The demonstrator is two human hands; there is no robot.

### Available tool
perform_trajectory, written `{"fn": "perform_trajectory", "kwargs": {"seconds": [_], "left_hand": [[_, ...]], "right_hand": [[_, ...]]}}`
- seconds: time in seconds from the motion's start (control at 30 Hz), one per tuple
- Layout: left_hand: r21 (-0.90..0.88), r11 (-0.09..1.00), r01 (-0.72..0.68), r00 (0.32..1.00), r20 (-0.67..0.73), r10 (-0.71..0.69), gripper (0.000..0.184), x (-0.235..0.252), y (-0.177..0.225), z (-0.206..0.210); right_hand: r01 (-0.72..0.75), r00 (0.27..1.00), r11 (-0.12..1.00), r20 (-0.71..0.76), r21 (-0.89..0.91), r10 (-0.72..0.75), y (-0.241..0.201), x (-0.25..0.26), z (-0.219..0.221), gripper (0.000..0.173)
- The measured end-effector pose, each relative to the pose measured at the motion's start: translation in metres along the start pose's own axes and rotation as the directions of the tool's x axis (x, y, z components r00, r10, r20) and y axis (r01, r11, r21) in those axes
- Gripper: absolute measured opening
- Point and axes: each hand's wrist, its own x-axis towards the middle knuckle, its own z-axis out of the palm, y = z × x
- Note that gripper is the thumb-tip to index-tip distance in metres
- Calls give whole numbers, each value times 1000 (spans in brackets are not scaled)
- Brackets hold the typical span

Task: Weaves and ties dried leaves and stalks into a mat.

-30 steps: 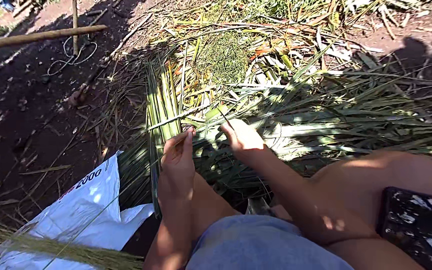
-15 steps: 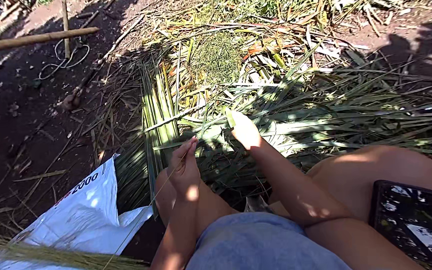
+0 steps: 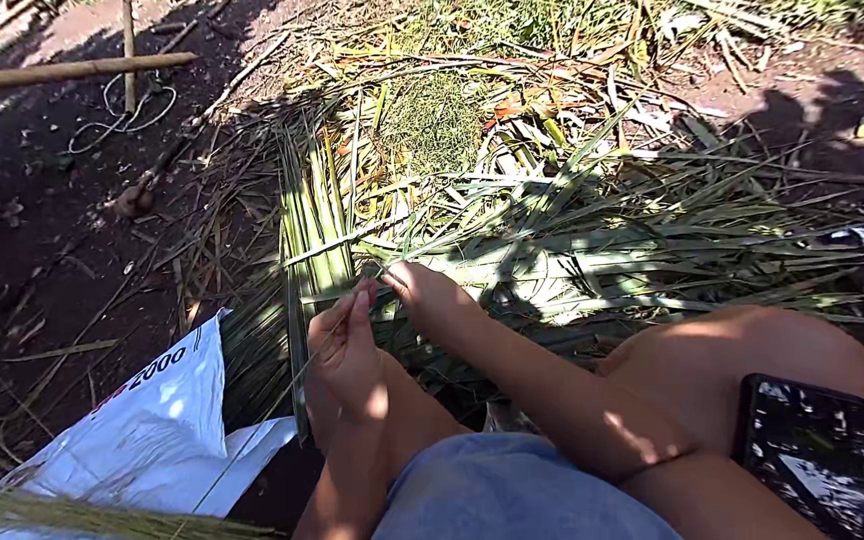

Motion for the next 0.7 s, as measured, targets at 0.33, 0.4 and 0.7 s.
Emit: {"fn": "perform_trajectory", "kwargs": {"seconds": [0.33,0.4,0.7], "left_hand": [[202,917,-345,890,381,251,20,16,10,-58],[208,870,-447,812,501,298,19,21,11,-62],[151,834,-532,745,552,375,16,18,19,-69]], "right_hand": [[25,999,815,-46,578,2,46,-3,-24,44],[-5,965,618,166,786,-203,24,-14,-23,41],[-133,973,387,195,913,-126,27,-1,-14,27]]}}
